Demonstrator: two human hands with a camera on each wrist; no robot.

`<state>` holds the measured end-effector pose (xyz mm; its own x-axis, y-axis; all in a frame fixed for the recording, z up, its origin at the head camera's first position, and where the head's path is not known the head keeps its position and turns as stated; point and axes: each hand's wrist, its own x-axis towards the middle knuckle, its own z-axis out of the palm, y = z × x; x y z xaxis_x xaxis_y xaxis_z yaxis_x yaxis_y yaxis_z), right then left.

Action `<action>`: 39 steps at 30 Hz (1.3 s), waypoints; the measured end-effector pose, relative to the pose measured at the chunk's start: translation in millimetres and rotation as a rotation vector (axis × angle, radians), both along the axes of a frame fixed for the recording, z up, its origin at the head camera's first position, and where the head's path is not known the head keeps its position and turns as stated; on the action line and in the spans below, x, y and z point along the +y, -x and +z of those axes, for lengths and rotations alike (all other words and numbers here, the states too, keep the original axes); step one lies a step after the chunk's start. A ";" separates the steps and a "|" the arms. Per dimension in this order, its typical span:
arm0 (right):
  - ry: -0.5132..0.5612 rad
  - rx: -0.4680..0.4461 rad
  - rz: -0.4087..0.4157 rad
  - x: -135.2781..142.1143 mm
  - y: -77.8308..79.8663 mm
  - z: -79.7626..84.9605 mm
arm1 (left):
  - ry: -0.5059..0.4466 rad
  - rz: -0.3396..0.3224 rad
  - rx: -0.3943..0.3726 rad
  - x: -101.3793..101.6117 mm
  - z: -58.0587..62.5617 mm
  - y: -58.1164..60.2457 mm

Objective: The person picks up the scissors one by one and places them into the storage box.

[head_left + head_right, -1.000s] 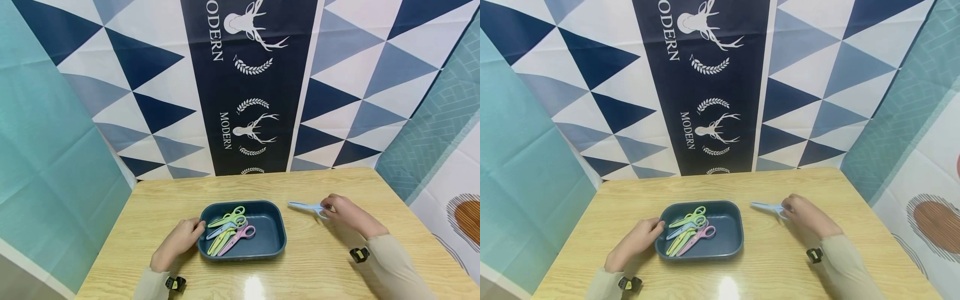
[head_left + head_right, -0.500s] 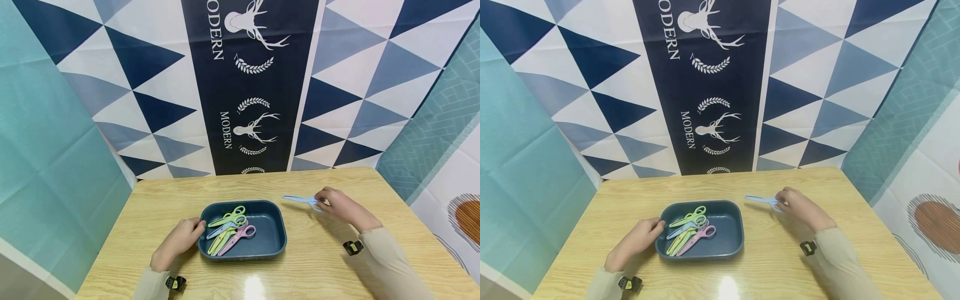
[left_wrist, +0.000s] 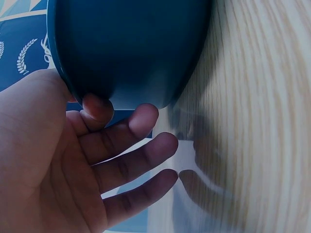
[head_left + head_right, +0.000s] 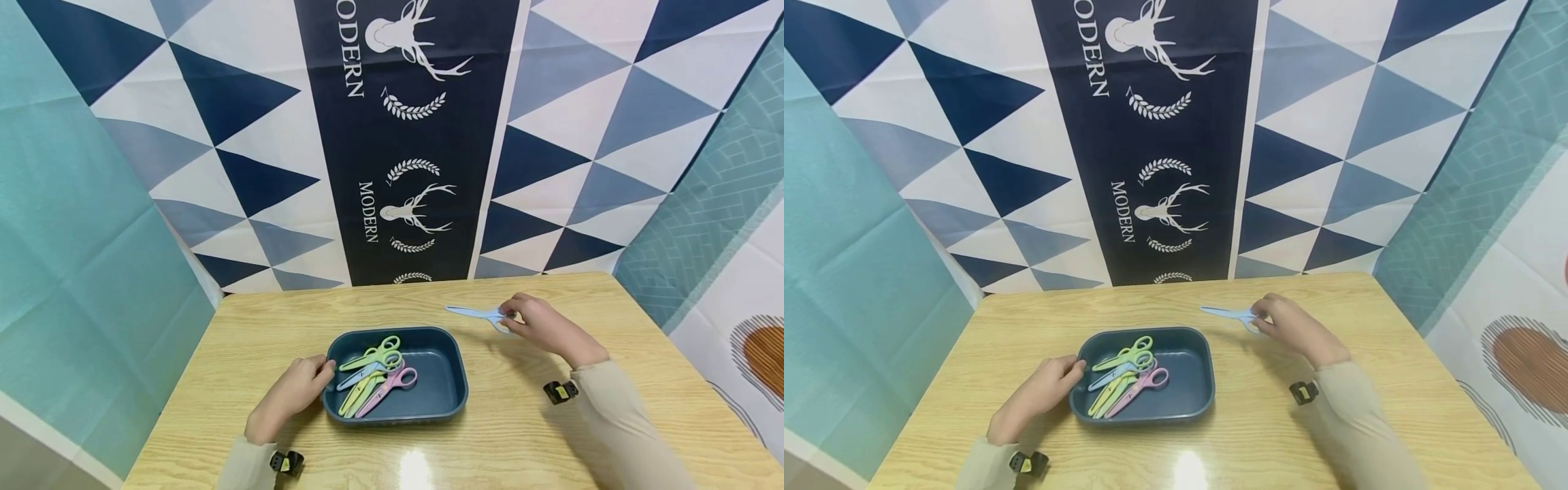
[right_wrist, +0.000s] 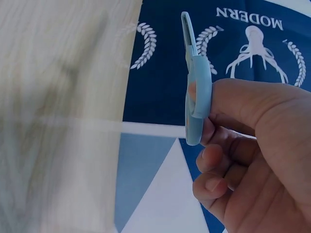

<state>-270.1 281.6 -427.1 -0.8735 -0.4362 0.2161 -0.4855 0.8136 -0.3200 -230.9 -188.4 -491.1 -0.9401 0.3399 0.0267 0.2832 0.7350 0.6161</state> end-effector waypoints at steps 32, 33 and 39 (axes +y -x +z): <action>-0.048 0.040 0.198 -57.0 2.3 25.4 | 0.010 0.014 0.006 0.0 1.0 -0.7; -0.052 0.040 0.202 -58.8 2.5 26.1 | 0.011 0.014 0.005 0.0 0.9 -0.7; -0.073 0.063 0.222 -70.8 4.2 28.7 | 0.013 0.015 0.005 0.0 0.8 -0.4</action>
